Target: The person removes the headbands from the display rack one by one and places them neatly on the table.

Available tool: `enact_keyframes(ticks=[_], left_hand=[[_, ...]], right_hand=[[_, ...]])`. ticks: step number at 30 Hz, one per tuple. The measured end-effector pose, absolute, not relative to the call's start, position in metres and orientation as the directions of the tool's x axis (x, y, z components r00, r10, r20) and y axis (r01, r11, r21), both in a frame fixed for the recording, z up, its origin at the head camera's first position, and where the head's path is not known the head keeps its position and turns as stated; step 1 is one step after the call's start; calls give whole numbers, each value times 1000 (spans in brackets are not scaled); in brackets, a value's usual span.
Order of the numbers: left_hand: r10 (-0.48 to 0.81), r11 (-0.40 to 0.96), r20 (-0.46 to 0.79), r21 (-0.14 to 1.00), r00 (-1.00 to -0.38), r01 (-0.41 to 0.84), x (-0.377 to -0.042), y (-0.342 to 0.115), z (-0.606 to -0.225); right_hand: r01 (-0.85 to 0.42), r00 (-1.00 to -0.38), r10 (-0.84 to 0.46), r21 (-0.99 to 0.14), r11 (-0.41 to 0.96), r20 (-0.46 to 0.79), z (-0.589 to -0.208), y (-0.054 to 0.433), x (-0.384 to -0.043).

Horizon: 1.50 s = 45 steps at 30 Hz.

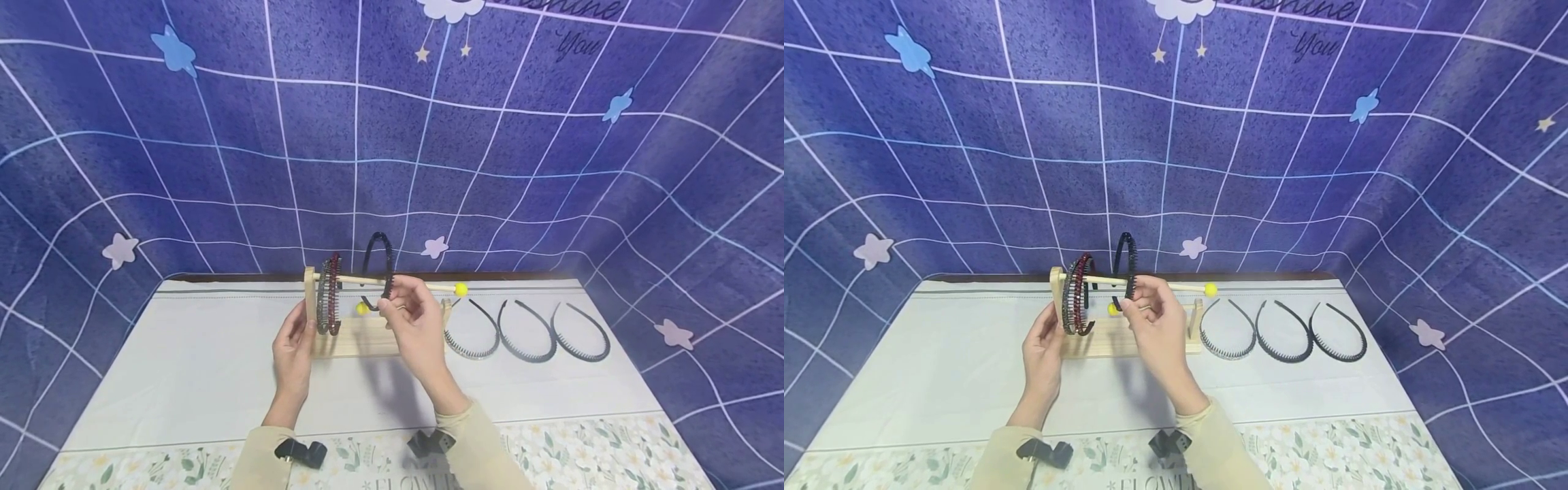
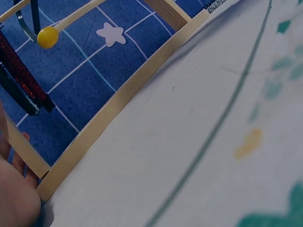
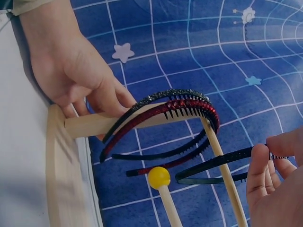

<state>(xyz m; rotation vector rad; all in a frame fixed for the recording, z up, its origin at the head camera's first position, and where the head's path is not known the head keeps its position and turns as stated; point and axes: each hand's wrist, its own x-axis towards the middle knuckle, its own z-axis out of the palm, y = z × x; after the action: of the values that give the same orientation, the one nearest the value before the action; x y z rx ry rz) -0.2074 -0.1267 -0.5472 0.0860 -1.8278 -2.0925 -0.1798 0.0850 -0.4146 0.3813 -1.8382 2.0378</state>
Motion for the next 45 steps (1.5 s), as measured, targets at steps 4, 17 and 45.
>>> enact_keyframes(ticks=[4, 17, 45], left_hand=[[-308, -109, 188, 967, -933, 231, -208, -126, -548], [-301, -107, 179, 970, -937, 219, -208, -126, -547], [-302, -95, 172, 973, -938, 209, -207, -127, -547]], right_hand=[[-455, -889, 100, -887, -74, 448, -413, 90, -178], [-504, -858, 131, -863, -28, 497, -412, 106, -177], [-534, -824, 198, -844, 36, 530, -414, 149, -175]])
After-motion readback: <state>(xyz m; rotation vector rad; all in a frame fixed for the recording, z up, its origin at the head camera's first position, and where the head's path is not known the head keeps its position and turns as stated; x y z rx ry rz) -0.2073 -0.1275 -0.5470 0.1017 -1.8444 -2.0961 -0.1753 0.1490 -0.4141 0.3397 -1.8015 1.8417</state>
